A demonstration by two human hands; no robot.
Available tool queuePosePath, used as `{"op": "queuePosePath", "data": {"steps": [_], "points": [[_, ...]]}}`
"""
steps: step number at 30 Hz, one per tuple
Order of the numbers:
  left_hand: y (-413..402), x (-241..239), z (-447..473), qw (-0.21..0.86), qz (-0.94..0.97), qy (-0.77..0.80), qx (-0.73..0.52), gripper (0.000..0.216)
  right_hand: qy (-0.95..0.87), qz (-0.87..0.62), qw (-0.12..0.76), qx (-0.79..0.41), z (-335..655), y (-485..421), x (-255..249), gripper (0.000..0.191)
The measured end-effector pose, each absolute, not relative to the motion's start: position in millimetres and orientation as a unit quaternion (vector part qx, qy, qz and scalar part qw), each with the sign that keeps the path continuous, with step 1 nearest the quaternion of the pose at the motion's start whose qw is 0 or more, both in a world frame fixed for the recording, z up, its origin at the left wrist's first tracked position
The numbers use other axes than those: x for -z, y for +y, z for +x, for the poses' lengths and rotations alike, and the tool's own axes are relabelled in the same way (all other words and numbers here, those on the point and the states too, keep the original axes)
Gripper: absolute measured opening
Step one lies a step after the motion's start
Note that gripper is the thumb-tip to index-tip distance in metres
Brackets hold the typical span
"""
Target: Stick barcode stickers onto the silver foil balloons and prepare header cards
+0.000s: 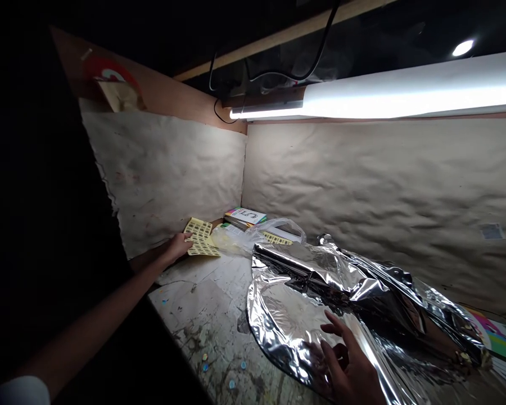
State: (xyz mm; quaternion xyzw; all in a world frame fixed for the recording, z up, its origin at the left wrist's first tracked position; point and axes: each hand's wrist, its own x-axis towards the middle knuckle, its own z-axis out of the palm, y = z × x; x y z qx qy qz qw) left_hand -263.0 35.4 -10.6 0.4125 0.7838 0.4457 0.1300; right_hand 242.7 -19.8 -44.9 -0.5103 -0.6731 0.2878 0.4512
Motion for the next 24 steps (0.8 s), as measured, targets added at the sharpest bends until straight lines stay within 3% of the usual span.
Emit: {"op": "queuePosePath", "data": {"steps": [8,14,17,21,24], "points": [[80,12,-211,0.167,0.427,0.752,-0.473,0.034,-0.709,-0.500,0.398,-0.299,253,-11,50,0.054],[73,-4,-181,0.047,0.479,0.722,-0.497,0.088,-0.737,-0.527,0.408,-0.111,312,29,11,0.037],[70,3,-144,-0.024,0.614,0.648,-0.451,0.071,-0.664,-0.634,0.388,-0.082,358,73,-20,0.048],[53,19,-64,0.153,0.818,0.456,-0.316,0.042,-0.626,-0.687,0.361,-0.077,398,141,-54,0.075],[37,33,-20,0.167,0.881,0.370,-0.242,0.041,-0.633,-0.691,0.324,-0.131,401,179,-67,0.082]]}}
